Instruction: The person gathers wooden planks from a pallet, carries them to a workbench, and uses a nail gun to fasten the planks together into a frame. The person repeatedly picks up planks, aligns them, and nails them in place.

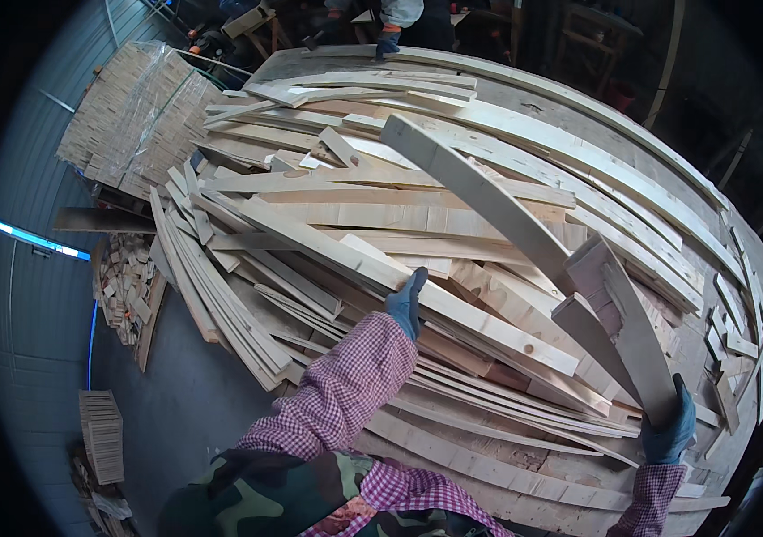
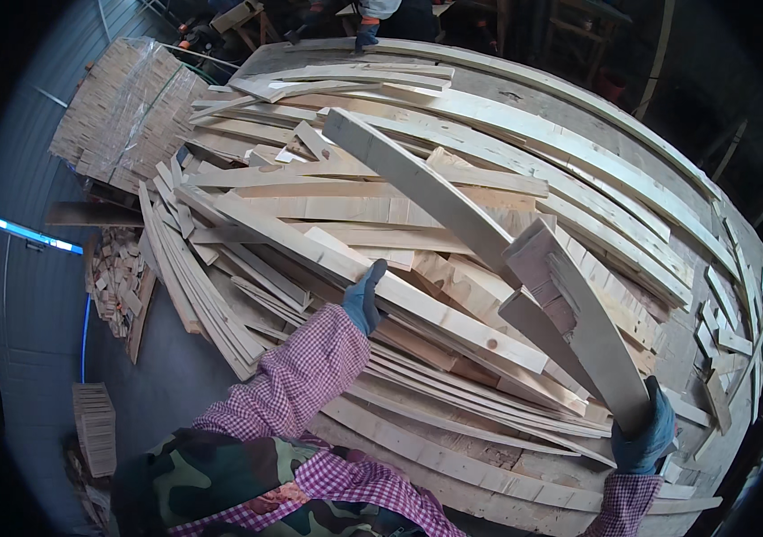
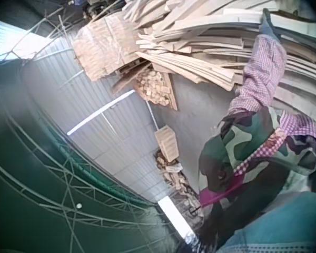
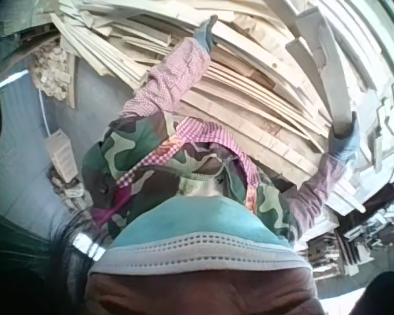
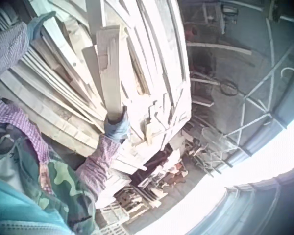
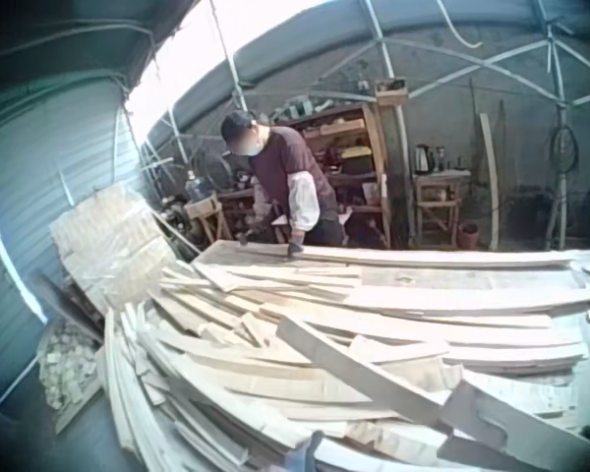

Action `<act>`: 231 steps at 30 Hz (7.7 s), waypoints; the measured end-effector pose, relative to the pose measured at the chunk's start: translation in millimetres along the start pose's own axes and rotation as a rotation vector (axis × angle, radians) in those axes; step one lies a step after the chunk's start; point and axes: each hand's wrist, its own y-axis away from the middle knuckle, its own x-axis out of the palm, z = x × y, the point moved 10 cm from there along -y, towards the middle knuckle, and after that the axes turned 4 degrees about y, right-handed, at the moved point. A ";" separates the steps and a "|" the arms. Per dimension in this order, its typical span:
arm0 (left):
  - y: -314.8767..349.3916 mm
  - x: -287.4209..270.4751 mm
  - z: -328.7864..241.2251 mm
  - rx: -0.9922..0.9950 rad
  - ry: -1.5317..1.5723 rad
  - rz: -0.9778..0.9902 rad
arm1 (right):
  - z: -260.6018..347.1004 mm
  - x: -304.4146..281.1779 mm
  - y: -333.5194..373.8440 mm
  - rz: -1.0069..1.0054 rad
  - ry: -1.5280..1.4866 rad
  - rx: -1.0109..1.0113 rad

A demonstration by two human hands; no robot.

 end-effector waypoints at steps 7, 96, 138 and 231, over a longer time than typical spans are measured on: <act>-52.9 -33.1 18.0 0.011 -0.176 -0.352 | 45.3 219.5 -120.6 0.562 -0.041 -0.213; -85.8 -1030.7 -495.7 0.247 -0.118 -0.145 | 1023.2 441.9 99.7 0.800 0.231 0.018; -160.6 -612.3 -469.8 -0.287 0.268 0.556 | 1022.5 346.3 55.7 1.178 -0.296 0.150; 333.3 -122.4 254.4 -0.053 0.294 0.207 | -38.0 -133.1 434.9 0.258 0.263 -0.038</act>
